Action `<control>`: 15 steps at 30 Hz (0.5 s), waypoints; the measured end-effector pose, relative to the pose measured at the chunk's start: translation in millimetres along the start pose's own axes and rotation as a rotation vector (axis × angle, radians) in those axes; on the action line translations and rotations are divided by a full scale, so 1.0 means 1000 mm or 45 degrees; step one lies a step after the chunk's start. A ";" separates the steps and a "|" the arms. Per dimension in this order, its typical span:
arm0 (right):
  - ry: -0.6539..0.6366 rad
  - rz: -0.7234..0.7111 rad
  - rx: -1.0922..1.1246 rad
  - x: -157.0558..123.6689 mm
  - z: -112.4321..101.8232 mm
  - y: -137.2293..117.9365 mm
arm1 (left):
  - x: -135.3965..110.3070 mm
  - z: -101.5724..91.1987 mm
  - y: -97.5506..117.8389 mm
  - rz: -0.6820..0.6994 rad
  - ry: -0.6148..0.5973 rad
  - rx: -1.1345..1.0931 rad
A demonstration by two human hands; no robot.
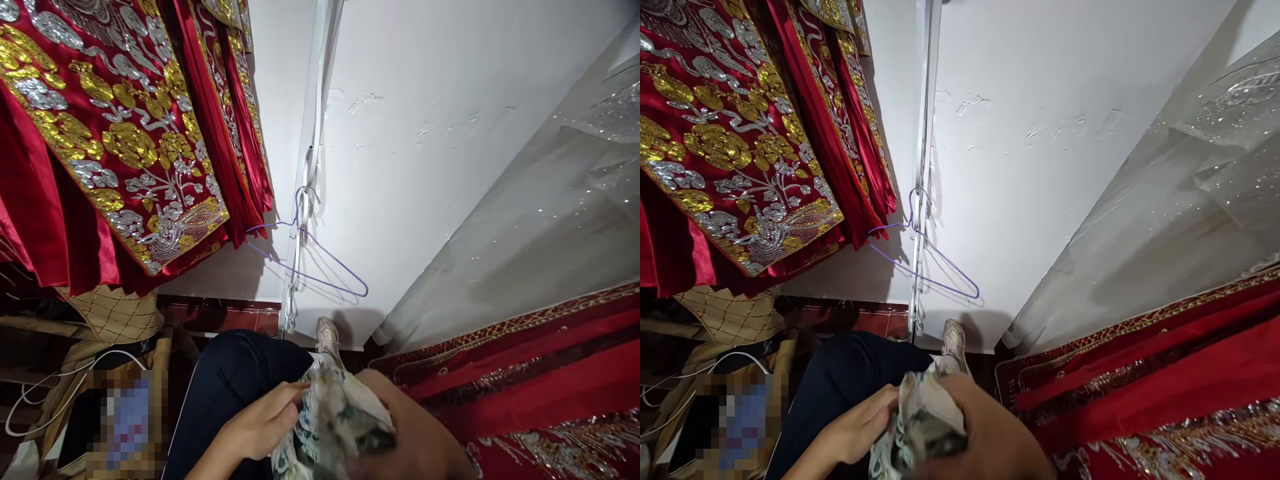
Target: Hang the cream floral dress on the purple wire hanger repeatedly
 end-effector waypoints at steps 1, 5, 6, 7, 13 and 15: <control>0.079 -0.099 -0.056 0.006 -0.008 -0.005 | -0.001 -0.003 0.001 -0.032 -0.016 0.016; 0.784 -0.435 -0.272 0.041 -0.051 -0.024 | 0.000 -0.041 0.017 -0.112 0.249 0.177; 0.932 -0.454 -0.284 0.049 -0.062 -0.026 | 0.001 -0.054 0.021 -0.148 0.388 0.242; 1.042 -0.466 -0.274 0.056 -0.072 -0.026 | 0.001 -0.066 0.025 -0.181 0.503 0.299; 1.247 -0.392 0.016 0.087 -0.102 -0.001 | -0.003 -0.096 0.028 -0.294 0.511 0.439; 1.040 -0.316 0.016 0.108 -0.096 0.012 | -0.004 -0.100 0.025 -0.287 0.569 0.416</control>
Point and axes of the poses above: each hand's wrist, its own x-axis towards the middle knuckle, its own z-axis out of the palm, y = z × x, the point moved 1 cm from there along x, towards the middle knuckle, and after that the axes turned 6 degrees about -z, right-handed, at the moved point
